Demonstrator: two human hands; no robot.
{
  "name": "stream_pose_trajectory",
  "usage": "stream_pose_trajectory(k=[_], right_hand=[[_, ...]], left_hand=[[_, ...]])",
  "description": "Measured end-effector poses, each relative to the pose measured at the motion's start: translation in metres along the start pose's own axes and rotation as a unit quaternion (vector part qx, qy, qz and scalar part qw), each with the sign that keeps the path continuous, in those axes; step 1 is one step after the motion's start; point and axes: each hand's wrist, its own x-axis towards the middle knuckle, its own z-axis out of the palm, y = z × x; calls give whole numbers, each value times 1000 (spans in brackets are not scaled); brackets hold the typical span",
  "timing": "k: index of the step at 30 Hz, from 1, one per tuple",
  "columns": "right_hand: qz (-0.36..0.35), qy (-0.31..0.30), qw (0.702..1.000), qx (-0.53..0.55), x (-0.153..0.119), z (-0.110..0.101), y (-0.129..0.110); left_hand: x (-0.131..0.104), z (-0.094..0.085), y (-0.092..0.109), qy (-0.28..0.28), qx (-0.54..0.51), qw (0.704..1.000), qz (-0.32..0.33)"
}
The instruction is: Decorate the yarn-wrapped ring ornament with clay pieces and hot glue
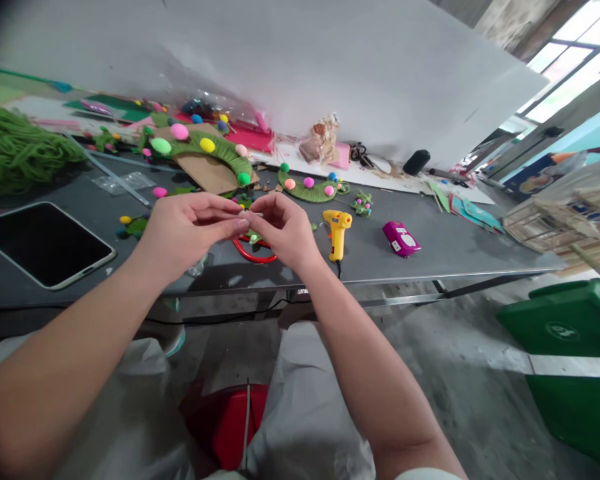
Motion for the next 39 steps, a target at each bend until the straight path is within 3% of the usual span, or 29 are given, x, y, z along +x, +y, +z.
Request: stream_pose_trajectory(k=[8, 13, 20, 25, 29, 32, 39], right_hand=[[69, -71, 994, 37, -1, -13, -1], [63, -80, 994, 29, 1, -19, 9], [-47, -27, 996, -68, -5, -3, 16], [-170, 29, 966, -195, -8, 6, 11], [-179, 29, 956, -231, -13, 7, 8], [-198, 12, 954, -227, -20, 8, 7], [-194, -38, 954, -224, -38, 7, 8]], left_hand=[[3, -4, -2, -7, -10, 1000, -20], [3, -10, -12, -2, -22, 999, -37], [-2, -17, -33, -24, -115, 991, -63], [4, -17, -33, -31, -142, 989, -21], [0, -17, -25, -48, -137, 989, 3], [-9, -18, -22, -28, -80, 996, 10], [-28, -26, -22, -34, 35, 998, -26]])
